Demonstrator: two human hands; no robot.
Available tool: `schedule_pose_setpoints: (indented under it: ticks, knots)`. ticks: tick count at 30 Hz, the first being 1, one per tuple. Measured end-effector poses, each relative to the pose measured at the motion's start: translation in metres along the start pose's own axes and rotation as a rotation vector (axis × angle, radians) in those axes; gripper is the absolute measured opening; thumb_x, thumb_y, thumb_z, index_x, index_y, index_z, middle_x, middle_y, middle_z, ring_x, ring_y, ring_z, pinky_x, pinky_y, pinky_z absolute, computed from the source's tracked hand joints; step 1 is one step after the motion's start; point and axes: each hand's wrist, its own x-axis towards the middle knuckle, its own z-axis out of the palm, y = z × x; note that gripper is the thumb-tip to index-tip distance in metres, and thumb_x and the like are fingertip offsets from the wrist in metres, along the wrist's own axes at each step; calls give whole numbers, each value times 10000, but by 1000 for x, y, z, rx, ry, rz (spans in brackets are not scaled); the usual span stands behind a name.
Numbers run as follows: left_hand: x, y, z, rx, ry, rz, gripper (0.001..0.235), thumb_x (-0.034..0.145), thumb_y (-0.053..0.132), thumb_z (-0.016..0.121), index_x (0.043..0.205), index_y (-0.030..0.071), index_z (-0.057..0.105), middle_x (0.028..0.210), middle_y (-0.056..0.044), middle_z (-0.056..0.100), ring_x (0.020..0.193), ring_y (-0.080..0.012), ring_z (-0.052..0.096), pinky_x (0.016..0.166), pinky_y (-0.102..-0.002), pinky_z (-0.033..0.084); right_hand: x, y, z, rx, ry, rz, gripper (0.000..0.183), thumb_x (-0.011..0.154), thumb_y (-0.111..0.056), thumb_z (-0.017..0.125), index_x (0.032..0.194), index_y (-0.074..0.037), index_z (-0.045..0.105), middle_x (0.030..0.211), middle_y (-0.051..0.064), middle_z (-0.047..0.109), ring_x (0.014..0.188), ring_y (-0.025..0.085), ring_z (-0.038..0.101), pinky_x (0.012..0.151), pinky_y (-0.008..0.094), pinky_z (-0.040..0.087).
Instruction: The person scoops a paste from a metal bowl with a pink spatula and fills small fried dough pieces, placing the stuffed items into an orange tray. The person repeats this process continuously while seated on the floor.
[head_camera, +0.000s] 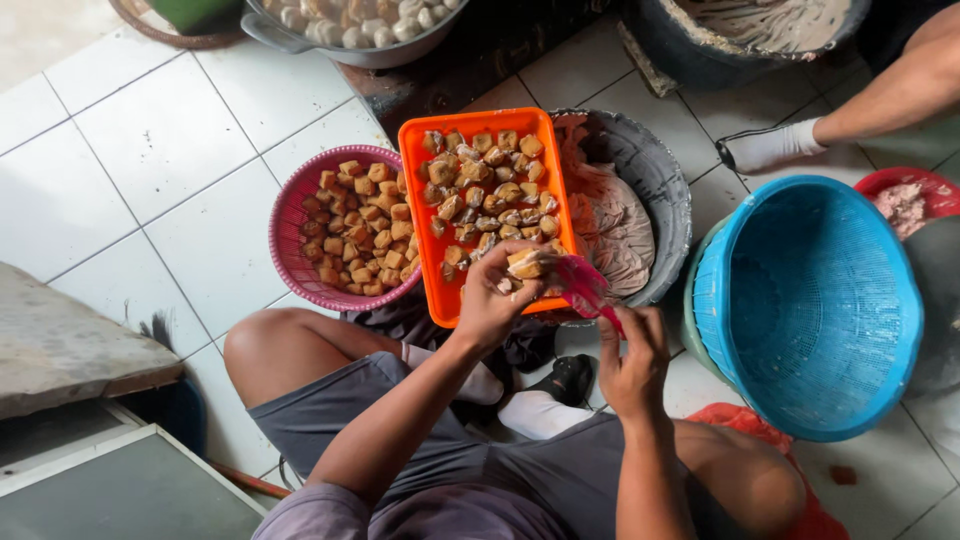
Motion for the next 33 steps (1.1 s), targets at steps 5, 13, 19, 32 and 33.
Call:
schedule_pose_setpoints:
  ticks: [5,13,19,32,33]
  knots:
    - [16,46,-27,1027,51,467,441,690,37,841,1102,159,744,1154,-32,681,1204,-248,625,1238,-520,295,5,-8,-10,116,-86,217,230,1031,-163,615,1187,-1,664,970,123,611,817,282,617,700,379,492]
    - [7,65,-21,903,-131,483,323,835,157,824,1142,144,724,1144,-20,759,1240,-208,698,1342,-588,96,-6,-35,-4,277,-120,94,278,1044,-181,582,1224,21,642,958,135,598,833,255,610,714,338,497]
    - [6,38,-52,349,-84,213,405,885,312,825,1181,100,647,1227,-52,707,1329,-252,629,1282,-517,292,-14,1,22,628,-174,377,221,1092,-185,578,1200,-12,663,926,13,564,820,111,514,738,252,443]
    - [34,-26,-167,1213,128,155,527,848,245,826,1313,60,659,1335,-178,581,1265,-376,507,1077,-472,400,-9,41,-10,1135,-41,777,350,1119,-256,473,1268,7,649,841,-22,528,672,53,403,607,214,337]
    - [35,-30,-178,1172,177,140,484,875,201,791,1319,67,657,1326,-169,600,1268,-356,534,1095,-460,418,-3,47,-13,1140,-30,774,362,1123,-274,466,1262,7,647,823,-7,534,642,58,407,571,217,331]
